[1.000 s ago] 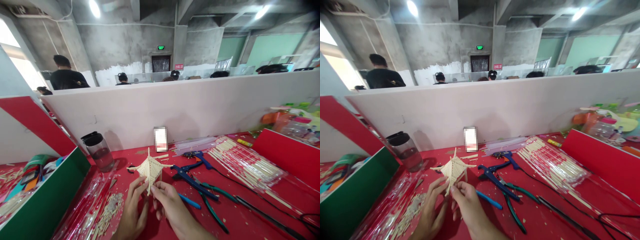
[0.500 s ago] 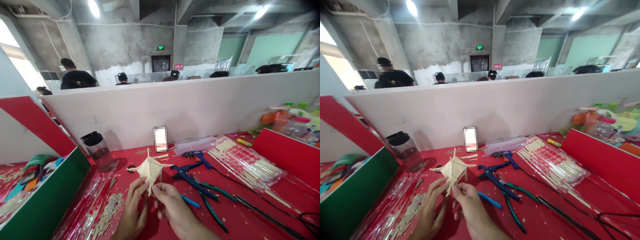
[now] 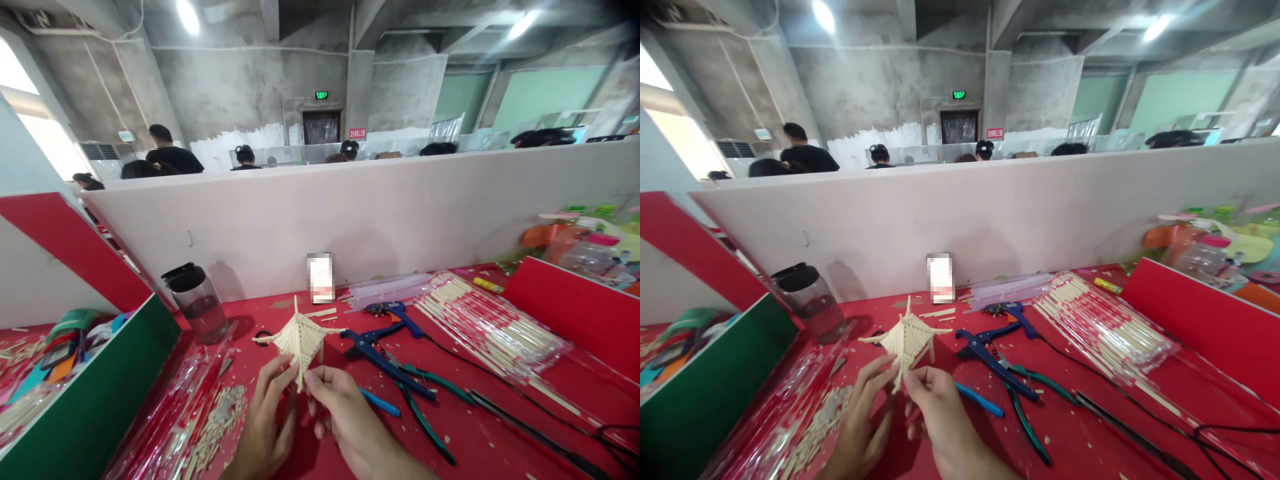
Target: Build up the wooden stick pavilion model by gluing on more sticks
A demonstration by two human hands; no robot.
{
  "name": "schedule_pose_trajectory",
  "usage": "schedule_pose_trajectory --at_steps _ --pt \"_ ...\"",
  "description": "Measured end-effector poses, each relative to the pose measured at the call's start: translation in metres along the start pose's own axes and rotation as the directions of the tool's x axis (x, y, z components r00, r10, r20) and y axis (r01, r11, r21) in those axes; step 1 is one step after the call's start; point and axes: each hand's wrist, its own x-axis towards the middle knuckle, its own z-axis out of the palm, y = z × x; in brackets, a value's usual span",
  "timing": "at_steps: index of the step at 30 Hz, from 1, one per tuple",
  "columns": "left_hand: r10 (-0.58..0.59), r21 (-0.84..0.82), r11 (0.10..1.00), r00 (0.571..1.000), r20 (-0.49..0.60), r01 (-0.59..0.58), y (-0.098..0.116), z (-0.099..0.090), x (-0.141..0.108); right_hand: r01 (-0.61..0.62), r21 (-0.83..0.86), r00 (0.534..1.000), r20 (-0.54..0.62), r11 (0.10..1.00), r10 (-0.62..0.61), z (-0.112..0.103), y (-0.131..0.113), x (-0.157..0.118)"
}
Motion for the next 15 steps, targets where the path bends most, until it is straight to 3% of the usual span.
schedule_pose_trajectory --at_steps 15 --pt "-0.016 -0.02 1.0 1.0 -0.014 0.015 -0.002 0.0016 -0.0012 0.0 -0.015 1.0 0.01 1.0 0.0 0.0007 -0.0002 0.0003"
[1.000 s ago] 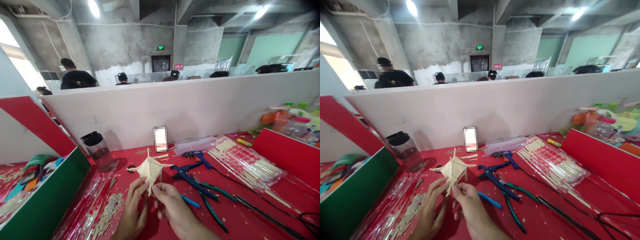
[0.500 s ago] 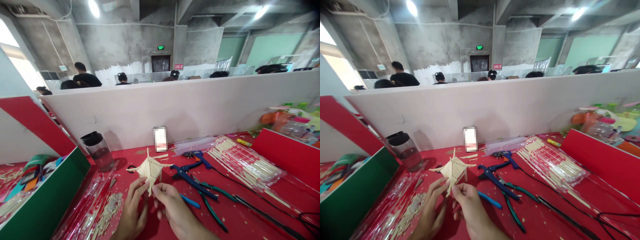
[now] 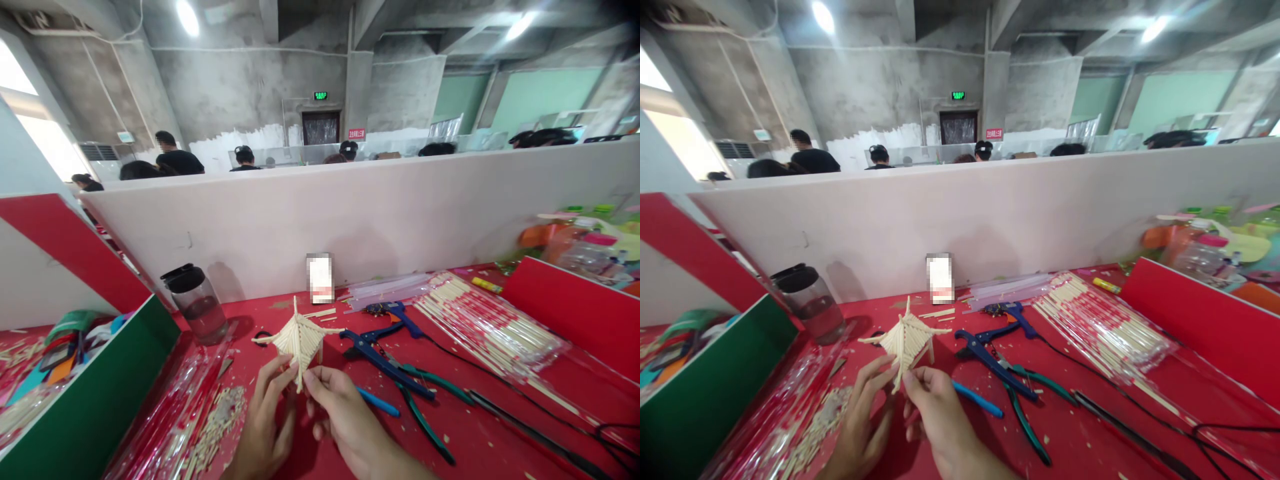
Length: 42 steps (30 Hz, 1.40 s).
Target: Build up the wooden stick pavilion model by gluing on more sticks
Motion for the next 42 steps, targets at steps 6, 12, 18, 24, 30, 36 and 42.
schedule_pose_trajectory --at_steps 6,12,18,24,30,36,42 --pt "0.01 0.007 1.0 1.0 0.012 -0.01 0.0012 -0.0012 0.0007 0.015 0.009 1.0 0.016 1.0 -0.015 -0.0006 0.0033 0.0018" --pt "0.001 0.003 1.0 1.0 0.031 -0.001 0.0 -0.0005 -0.0002 -0.003 0.032 1.0 0.028 0.999 0.002 0.0002 0.0002 -0.001" --pt "-0.002 0.004 1.0 0.999 0.033 0.002 -0.0017 0.0001 -0.0015 -0.045 0.063 0.999 0.025 0.997 0.044 0.0011 -0.0031 -0.003" --pt "0.008 0.013 1.0 1.0 0.012 -0.008 -0.0003 -0.0005 0.0001 -0.074 0.07 0.997 0.026 0.995 0.072 0.0019 -0.0031 -0.0046" --pt "0.005 0.008 1.0 1.0 0.016 -0.005 -0.0004 0.0002 -0.0014 -0.057 0.08 0.998 0.017 0.995 0.056 0.0009 -0.0001 -0.0021" --pt "0.016 0.018 1.0 1.0 0.007 -0.016 -0.001 0.0 -0.0005 -0.045 0.065 0.999 0.021 0.997 0.044 0.0002 0.0006 -0.001" --pt "0.026 0.024 0.999 1.0 0.008 -0.026 -0.0019 0.0005 -0.0013 -0.059 0.071 0.998 0.025 0.996 0.057 0.0022 -0.004 -0.0048"
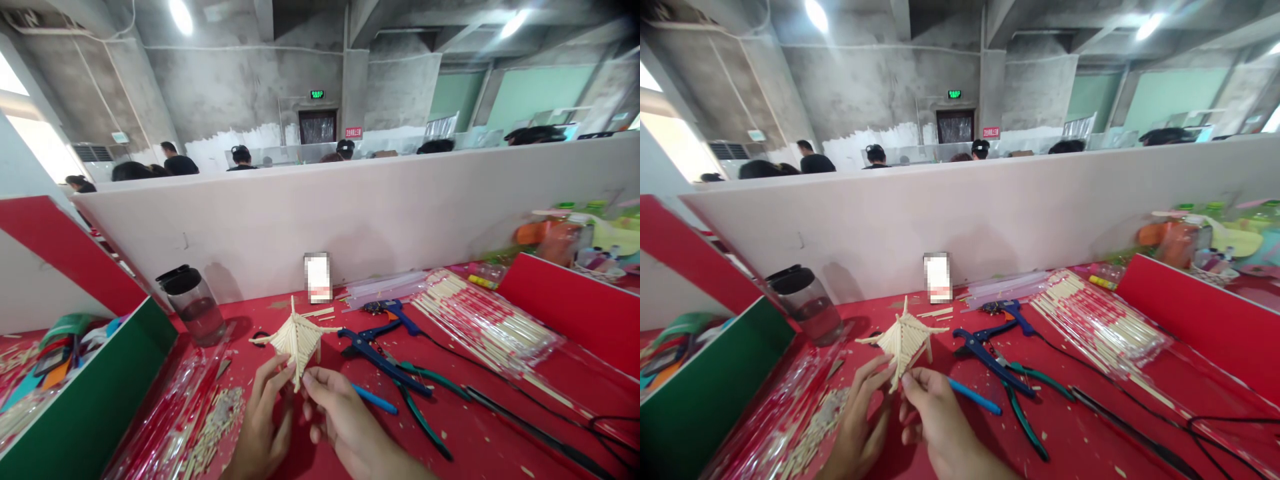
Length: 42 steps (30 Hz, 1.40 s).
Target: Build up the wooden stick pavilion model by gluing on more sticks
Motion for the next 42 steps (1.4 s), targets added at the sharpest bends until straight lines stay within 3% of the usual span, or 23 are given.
schedule_pose_trajectory --at_steps 6,17,21,24,27,30,32,35,37,40,42 --pt "-0.011 -0.011 1.0 1.0 -0.006 0.011 0.001 -0.001 0.004 -0.029 0.026 1.0 -0.008 0.999 0.029 0.002 -0.004 -0.001" --pt "-0.012 -0.009 1.0 1.0 0.013 0.012 0.001 0.0 0.002 0.03 -0.075 0.997 0.071 0.997 -0.024 -0.007 -0.003 0.003" --pt "-0.006 -0.001 1.0 1.0 0.02 0.006 -0.001 -0.001 0.002 0.025 -0.26 0.994 0.107 0.965 0.003 -0.02 -0.019 0.0" --pt "-0.025 -0.015 1.0 0.999 0.031 0.025 -0.003 0.001 0.0 0.083 -0.594 0.986 0.166 0.8 0.021 -0.034 -0.035 -0.005" --pt "-0.044 -0.037 0.998 0.999 0.004 0.045 -0.005 0.004 0.0 0.218 -0.848 0.961 0.273 0.482 0.045 -0.045 -0.043 -0.011" --pt "-0.091 -0.083 0.993 0.993 -0.074 0.085 -0.005 0.005 0.002 0.303 -0.938 0.944 0.319 0.166 0.08 -0.048 -0.04 -0.017" --pt "-0.158 -0.114 0.983 0.981 -0.109 0.146 -0.004 0.004 0.004 0.335 -0.942 0.936 0.336 0.023 0.105 -0.046 -0.035 -0.021" --pt "-0.218 -0.116 0.97 0.976 -0.031 0.213 -0.003 -0.001 0.006 0.346 -0.935 0.932 0.334 -0.074 0.142 -0.043 -0.03 -0.025" --pt "-0.195 -0.097 0.975 0.979 0.067 0.2 -0.002 -0.005 0.006 0.342 -0.935 0.934 0.326 -0.097 0.149 -0.042 -0.03 -0.026" --pt "-0.062 -0.06 0.995 0.975 0.213 0.077 0.002 -0.008 0.006 0.352 -0.928 0.931 0.334 -0.121 0.149 -0.042 -0.03 -0.027" --pt "0.057 -0.05 0.998 0.941 0.334 -0.043 0.005 -0.007 0.006 0.354 -0.926 0.931 0.337 -0.133 0.14 -0.043 -0.029 -0.028"
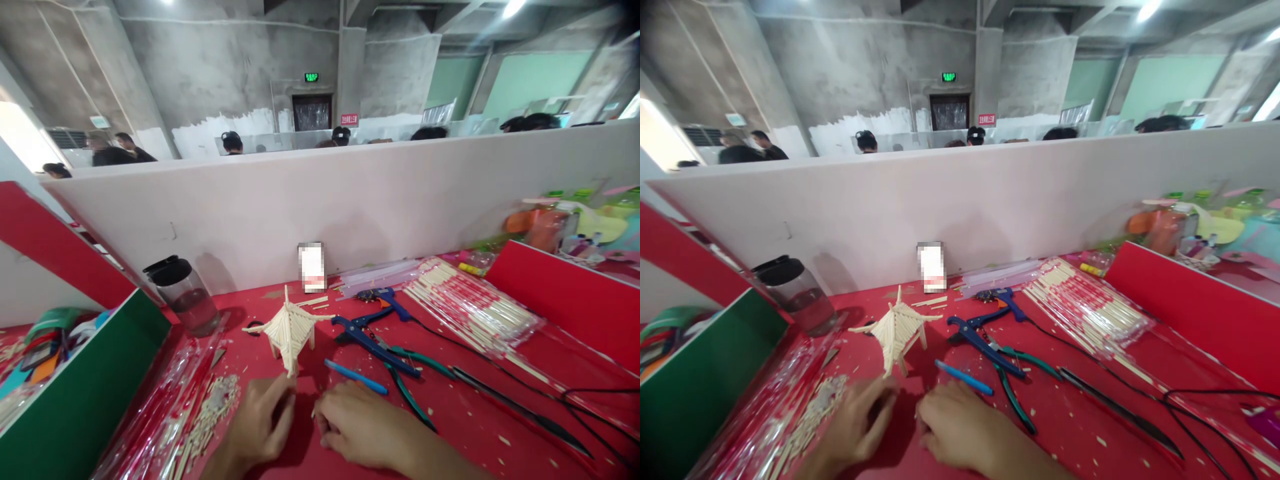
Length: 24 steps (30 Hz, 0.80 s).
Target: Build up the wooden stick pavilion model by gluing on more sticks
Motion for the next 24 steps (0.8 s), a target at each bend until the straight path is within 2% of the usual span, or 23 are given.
schedule_pose_trajectory --at_steps 2,5,11,14,18,24 --pt "0.081 0.02 0.996 0.985 0.149 -0.085 0.003 0.002 0.002 -0.006 -0.014 1.0 -0.014 1.0 0.006 0.0 0.001 -0.001" --pt "0.085 0.039 0.994 0.946 0.314 -0.102 0.007 0.005 0.007 -0.02 -0.04 0.999 -0.027 0.999 0.019 -0.003 0.004 -0.002" --pt "0.048 0.056 0.995 0.912 0.406 -0.077 0.014 0.004 0.014 -0.018 -0.027 0.994 -0.112 0.999 0.015 -0.019 0.018 -0.003" --pt "0.038 0.044 0.997 0.912 0.407 -0.061 0.014 0.004 0.014 -0.018 -0.025 0.992 -0.127 1.0 0.014 -0.025 0.022 -0.003" --pt "-0.004 -0.014 1.0 0.94 0.343 0.009 0.01 0.008 0.013 -0.01 -0.011 0.99 -0.141 1.0 0.009 -0.03 0.024 -0.002" --pt "-0.136 -0.21 0.96 0.966 0.221 0.183 0.01 0.012 0.014 -0.016 0.137 0.989 -0.147 0.991 0.037 -0.029 0.03 0.004"
